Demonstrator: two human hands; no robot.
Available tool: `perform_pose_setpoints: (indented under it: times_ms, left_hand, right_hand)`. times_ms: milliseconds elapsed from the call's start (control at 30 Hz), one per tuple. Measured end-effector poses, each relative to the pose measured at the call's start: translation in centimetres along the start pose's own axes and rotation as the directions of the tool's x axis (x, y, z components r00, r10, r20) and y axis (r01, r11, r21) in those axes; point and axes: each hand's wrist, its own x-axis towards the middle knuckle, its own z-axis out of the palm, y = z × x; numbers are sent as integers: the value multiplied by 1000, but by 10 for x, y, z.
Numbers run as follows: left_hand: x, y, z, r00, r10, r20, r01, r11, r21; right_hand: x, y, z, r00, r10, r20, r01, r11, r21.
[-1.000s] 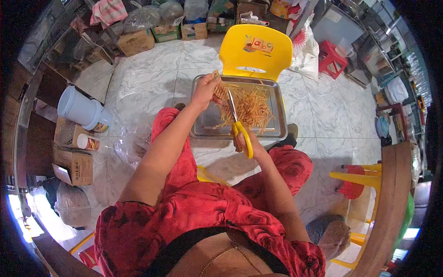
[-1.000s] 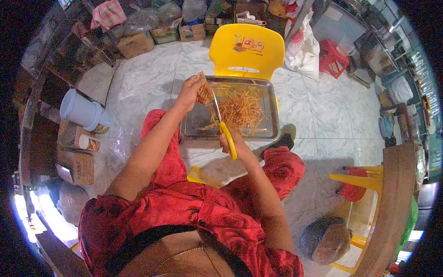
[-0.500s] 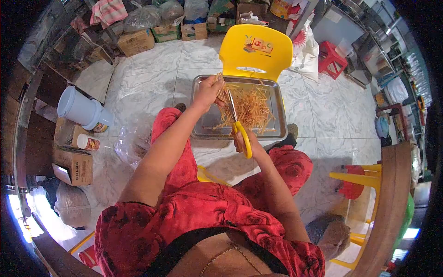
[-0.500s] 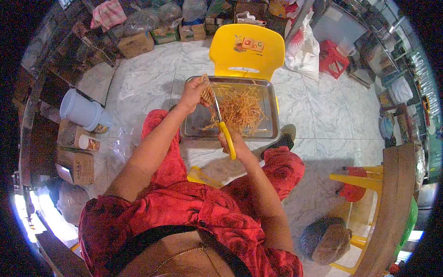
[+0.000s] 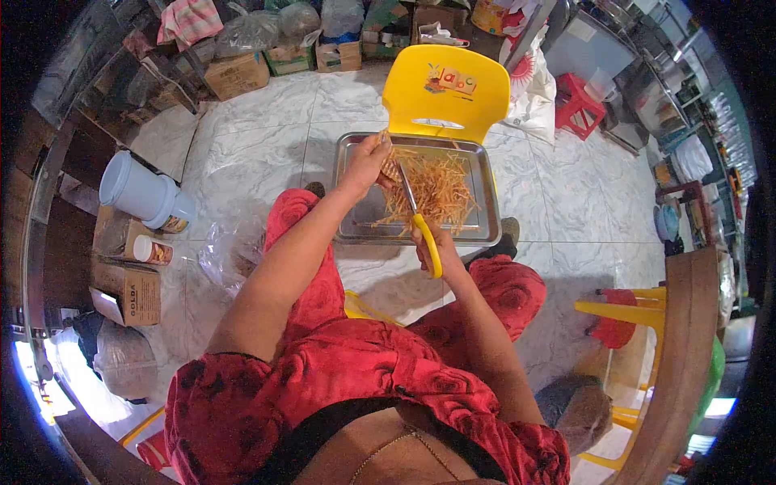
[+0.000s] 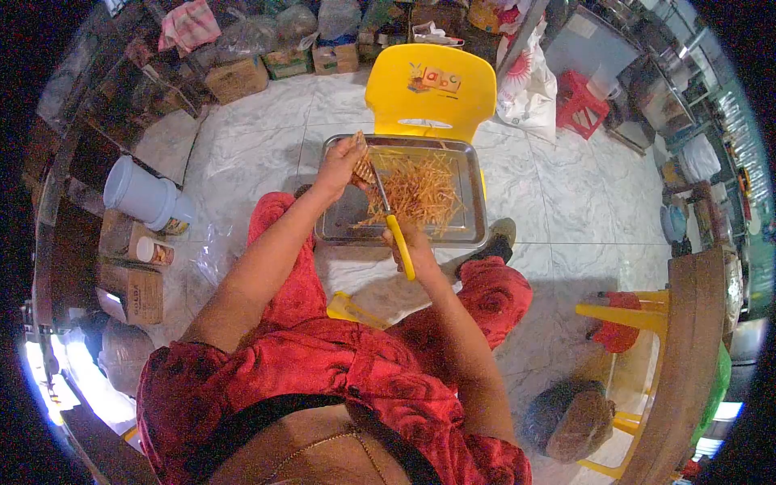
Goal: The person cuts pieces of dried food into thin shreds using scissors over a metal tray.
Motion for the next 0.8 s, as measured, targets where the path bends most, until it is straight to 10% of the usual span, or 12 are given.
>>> perform_pose_setpoints:
  times_ms: [800]
  left_hand:
    - [-3, -5, 3, 995, -33, 97, 31, 999, 26]
  right_hand:
    - [10, 17, -8, 998, 46, 44, -49, 997, 62]
